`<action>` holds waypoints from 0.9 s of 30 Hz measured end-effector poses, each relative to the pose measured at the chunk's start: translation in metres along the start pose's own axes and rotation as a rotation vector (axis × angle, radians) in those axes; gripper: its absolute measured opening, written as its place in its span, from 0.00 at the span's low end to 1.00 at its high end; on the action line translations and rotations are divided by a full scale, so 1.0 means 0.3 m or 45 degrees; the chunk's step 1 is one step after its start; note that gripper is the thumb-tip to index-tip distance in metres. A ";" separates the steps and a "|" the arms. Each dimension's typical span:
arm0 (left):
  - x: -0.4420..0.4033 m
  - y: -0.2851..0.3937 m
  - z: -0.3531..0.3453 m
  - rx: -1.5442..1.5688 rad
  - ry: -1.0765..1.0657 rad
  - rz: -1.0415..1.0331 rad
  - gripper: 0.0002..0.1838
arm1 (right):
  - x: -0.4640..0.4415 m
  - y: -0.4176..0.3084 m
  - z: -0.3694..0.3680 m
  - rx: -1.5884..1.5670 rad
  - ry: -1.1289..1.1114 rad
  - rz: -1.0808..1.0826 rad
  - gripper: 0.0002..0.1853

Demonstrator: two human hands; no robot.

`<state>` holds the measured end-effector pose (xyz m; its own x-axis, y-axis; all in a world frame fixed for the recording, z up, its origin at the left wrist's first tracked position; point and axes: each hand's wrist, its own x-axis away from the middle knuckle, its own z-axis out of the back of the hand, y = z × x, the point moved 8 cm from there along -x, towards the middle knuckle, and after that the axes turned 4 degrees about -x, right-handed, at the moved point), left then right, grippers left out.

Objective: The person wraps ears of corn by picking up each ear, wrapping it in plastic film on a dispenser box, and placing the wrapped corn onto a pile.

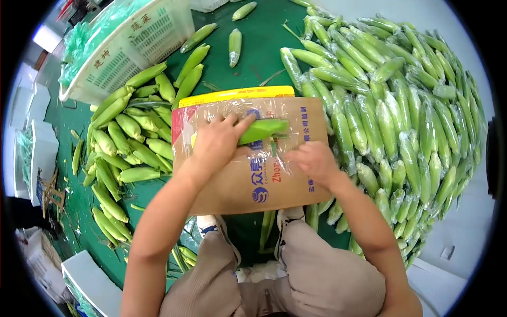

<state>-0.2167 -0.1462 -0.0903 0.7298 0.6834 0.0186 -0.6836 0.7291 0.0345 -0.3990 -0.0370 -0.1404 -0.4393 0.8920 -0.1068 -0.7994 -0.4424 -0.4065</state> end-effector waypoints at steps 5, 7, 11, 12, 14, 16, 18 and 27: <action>-0.026 -0.021 -0.040 0.175 0.040 -0.049 0.38 | 0.122 0.062 0.112 -0.873 0.965 -0.343 0.04; -0.025 -0.023 -0.037 0.212 0.014 -0.015 0.38 | 0.073 0.070 0.194 -0.985 0.971 -0.408 0.05; -0.047 -0.042 -0.034 0.238 -0.009 0.005 0.38 | 0.015 -0.045 0.142 -0.029 0.389 -0.142 0.10; -0.044 -0.045 -0.039 0.244 -0.015 0.019 0.38 | 0.007 -0.062 0.103 0.142 0.277 -0.093 0.11; -0.041 -0.046 -0.050 0.258 -0.061 0.051 0.38 | 0.035 -0.052 0.010 0.076 0.149 -0.258 0.13; -0.050 -0.042 -0.046 0.270 -0.074 0.064 0.37 | 0.052 -0.011 -0.017 0.014 0.292 -0.272 0.12; -0.052 -0.046 -0.049 0.281 -0.078 0.063 0.37 | 0.064 0.014 0.009 -0.197 0.590 -0.214 0.12; -0.053 -0.021 -0.045 0.212 -0.059 -0.043 0.38 | -0.261 0.019 0.065 -0.221 0.479 -0.175 0.21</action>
<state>-0.2242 -0.1611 -0.1043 0.7546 0.6534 0.0606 -0.6504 0.7325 0.2011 -0.3771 -0.1112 -0.1166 -0.1281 0.9276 -0.3510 -0.7453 -0.3235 -0.5830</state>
